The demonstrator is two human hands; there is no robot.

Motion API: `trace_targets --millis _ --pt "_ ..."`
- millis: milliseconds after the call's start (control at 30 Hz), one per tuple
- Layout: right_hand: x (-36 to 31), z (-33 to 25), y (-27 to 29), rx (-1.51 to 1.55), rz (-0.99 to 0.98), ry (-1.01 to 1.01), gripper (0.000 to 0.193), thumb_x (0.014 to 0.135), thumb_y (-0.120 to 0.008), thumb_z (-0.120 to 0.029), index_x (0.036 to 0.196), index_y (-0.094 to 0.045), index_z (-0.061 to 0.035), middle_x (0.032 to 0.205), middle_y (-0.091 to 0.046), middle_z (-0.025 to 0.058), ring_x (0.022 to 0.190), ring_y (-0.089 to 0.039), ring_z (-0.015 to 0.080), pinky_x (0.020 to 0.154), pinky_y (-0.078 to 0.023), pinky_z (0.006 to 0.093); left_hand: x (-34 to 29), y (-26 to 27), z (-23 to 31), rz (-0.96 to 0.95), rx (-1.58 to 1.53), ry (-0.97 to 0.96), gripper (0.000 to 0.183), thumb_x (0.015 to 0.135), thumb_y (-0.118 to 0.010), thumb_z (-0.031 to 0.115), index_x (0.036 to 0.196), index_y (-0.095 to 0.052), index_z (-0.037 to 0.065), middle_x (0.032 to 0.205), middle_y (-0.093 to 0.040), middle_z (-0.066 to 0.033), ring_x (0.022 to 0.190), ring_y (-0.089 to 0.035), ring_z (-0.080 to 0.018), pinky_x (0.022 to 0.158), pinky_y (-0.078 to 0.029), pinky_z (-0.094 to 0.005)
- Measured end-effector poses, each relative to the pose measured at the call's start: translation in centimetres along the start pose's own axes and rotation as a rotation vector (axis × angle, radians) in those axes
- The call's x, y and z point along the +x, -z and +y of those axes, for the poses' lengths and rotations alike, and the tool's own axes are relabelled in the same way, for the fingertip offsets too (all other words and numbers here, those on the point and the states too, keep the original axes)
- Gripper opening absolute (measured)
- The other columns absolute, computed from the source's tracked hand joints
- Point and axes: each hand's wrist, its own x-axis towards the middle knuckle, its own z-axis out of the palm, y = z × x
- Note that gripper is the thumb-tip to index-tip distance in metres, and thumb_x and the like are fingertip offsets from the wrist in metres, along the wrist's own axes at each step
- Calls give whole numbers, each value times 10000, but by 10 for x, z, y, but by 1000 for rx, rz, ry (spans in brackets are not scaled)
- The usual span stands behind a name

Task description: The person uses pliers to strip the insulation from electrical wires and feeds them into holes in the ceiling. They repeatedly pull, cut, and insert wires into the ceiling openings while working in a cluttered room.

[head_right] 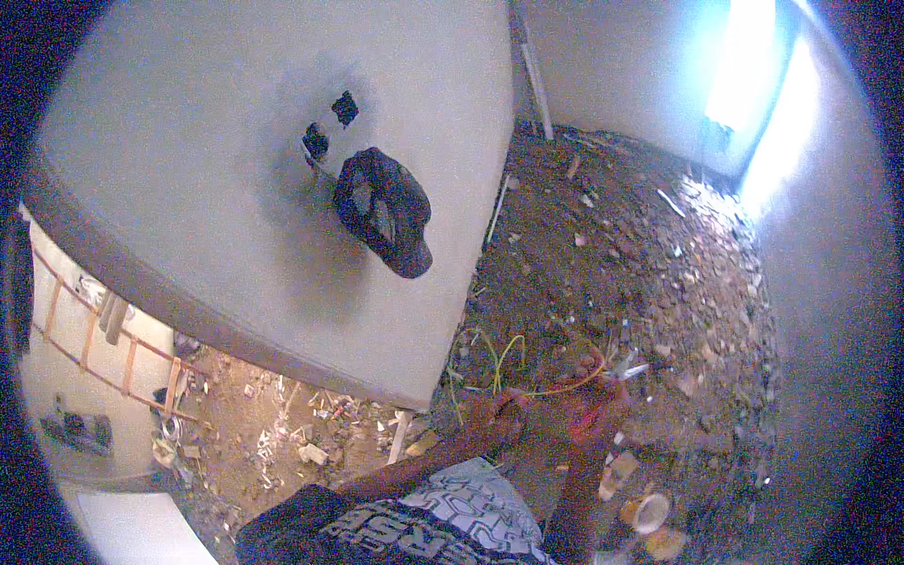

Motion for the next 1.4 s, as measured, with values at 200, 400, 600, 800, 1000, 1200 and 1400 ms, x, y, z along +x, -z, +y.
trace_targets --millis 200,400,600,800,1000,1200,1400 --pt "111 -50 1 -110 -252 -104 361 1003 -445 -270 1222 -518 7 767 -585 21 751 -593 213 728 -507 457 81 16 -12 -41 -57 86 252 980 -515 208 1176 -589 67 1085 -679 -127 931 -675 -265 800 -523 -360" --pt "181 -60 -36 -240 -320 -268 313 1002 -463 -217 1256 -507 -40 823 -582 30 702 -608 190 645 -542 404 141 29 0 26 -165 -97 284 957 -538 93 1238 -531 54 1176 -633 -153 1062 -628 -259 895 -484 -371" --pt "232 -24 -66 -565 -315 -321 273 979 -535 -220 1154 -566 -13 861 -634 63 716 -641 202 654 -536 410 188 33 -25 102 -136 -64 205 973 -530 132 1164 -555 62 988 -580 -98 927 -569 -221 857 -456 -383" --pt "290 13 -111 -600 -355 -526 312 949 -602 -284 1097 -634 -11 756 -637 49 681 -617 184 609 -500 316 254 31 -55 336 -56 -118 168 916 -594 133 1054 -537 59 979 -538 -105 887 -540 -228 823 -456 -380" --pt "384 11 -155 -981 -556 -534 245 945 -606 -226 1093 -634 -33 862 -644 53 749 -610 182 639 -506 336 323 58 -16 571 233 -328 236 871 -646 167 1040 -530 50 1013 -544 -147 909 -553 -288 814 -465 -376" --pt "505 6 -191 -751 -761 -710 233 916 -634 -177 1082 -617 -15 979 -647 112 841 -620 265 678 -525 418 417 27 -64 712 62 57 328 851 -708 257 1041 -535 53 919 -550 -94 853 -545 -225 769 -457 -359" --pt "559 -4 -234 -716 -970 -968 244 919 -620 -158 1125 -601 -28 987 -638 128 846 -609 291 700 -515 429 449 16 1 798 97 372 382 903 -664 361 1133 -547 80 950 -536 -70 827 -514 -167 728 -445 -331"
